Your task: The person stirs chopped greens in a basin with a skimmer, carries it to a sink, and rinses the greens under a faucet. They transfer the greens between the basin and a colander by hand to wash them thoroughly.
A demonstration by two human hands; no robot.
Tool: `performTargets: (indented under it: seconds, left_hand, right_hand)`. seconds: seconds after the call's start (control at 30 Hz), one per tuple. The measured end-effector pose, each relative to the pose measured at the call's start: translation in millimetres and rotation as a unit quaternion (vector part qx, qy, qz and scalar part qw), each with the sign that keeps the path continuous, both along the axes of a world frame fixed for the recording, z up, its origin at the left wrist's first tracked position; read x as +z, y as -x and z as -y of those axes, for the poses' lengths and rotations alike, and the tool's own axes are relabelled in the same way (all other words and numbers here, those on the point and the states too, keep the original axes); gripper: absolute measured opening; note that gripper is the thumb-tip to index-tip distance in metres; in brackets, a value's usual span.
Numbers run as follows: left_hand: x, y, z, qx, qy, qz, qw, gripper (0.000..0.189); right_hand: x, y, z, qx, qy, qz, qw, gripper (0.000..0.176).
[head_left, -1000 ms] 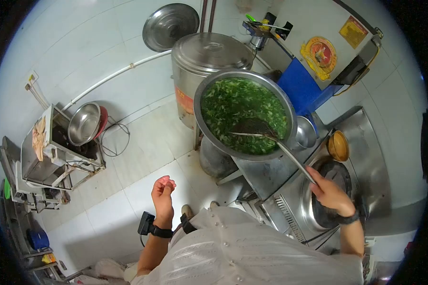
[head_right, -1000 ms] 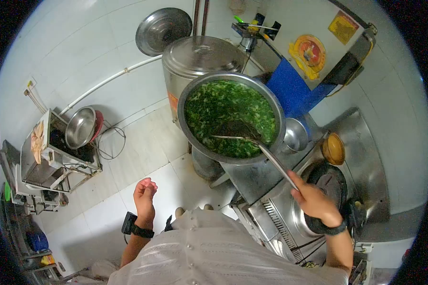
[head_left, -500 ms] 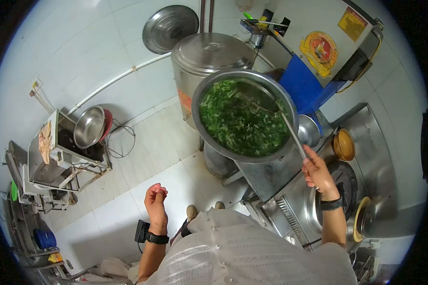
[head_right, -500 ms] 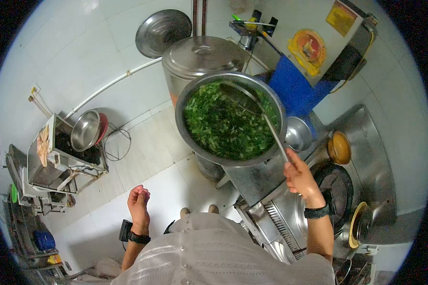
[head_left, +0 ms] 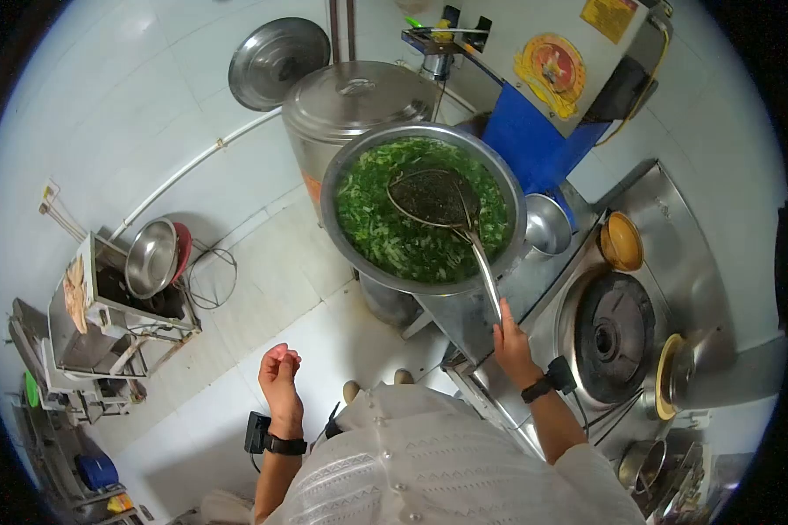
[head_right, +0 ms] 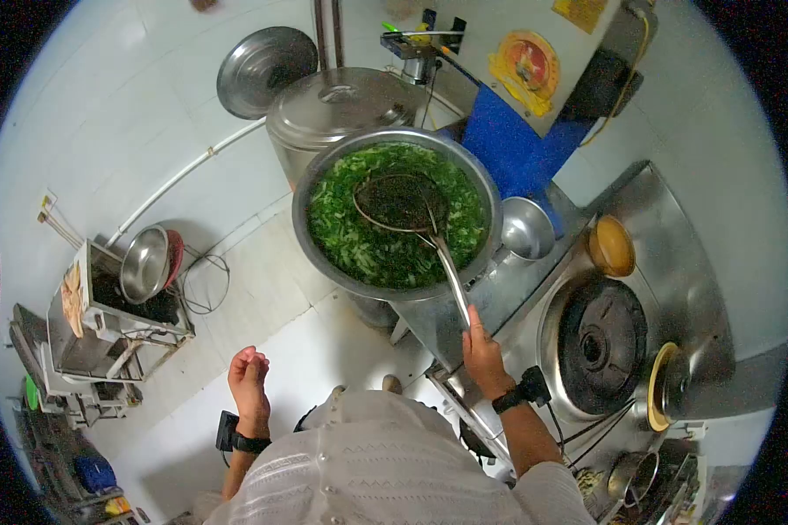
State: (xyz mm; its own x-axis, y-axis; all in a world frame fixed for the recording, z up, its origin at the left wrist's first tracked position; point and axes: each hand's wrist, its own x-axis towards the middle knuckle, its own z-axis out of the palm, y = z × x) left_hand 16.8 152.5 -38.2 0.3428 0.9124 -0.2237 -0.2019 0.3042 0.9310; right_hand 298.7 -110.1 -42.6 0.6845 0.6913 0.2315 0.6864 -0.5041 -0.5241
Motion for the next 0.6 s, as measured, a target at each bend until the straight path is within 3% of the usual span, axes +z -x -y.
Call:
performTargets:
  seconds: [0.2,0.27,0.4,0.43,0.47,0.5,0.57,0.6]
  left_hand:
    - [2.5,-4.8,1.7,-0.008,0.002,-0.01,1.0,0.01]
    - [5.9,-6.5,6.2,-0.019,-0.002,-0.011,1.0,0.01]
    - [17.1,-15.3,6.3,-0.028,-0.007,-0.006,1.0,0.01]
    - [16.8,-18.1,7.8,-0.029,-0.005,-0.01,1.0,0.01]
    - [15.8,-18.8,8.8,-0.027,-0.004,-0.018,0.999,0.01]
    - [13.0,-18.8,10.3,-0.032,-0.004,-0.02,0.999,0.01]
    - [6.6,-18.3,11.4,-0.051,-0.002,-0.007,0.999,0.01]
    - [7.3,-18.7,13.4,-0.052,-0.004,-0.007,0.999,0.01]
  right_hand:
    - [-10.9,0.2,3.4,0.013,-0.066,0.029,0.997,0.05]
    - [-16.1,1.1,3.8,-0.019,-0.006,-0.074,0.997,0.05]
    - [-11.6,13.1,1.1,-0.022,-0.079,-0.104,0.991,0.048]
    - [-11.5,17.4,2.7,-0.022,-0.164,-0.326,0.931,0.044]
    - [-10.0,22.0,3.9,-0.022,-0.238,-0.53,0.813,0.04]
    - [-5.5,23.4,1.7,-0.026,-0.241,-0.531,0.812,0.04]
    - [8.2,20.4,-8.8,-0.04,-0.252,-0.648,0.718,0.036]
    - [15.2,20.1,-13.2,-0.072,-0.244,-0.648,0.718,0.035]
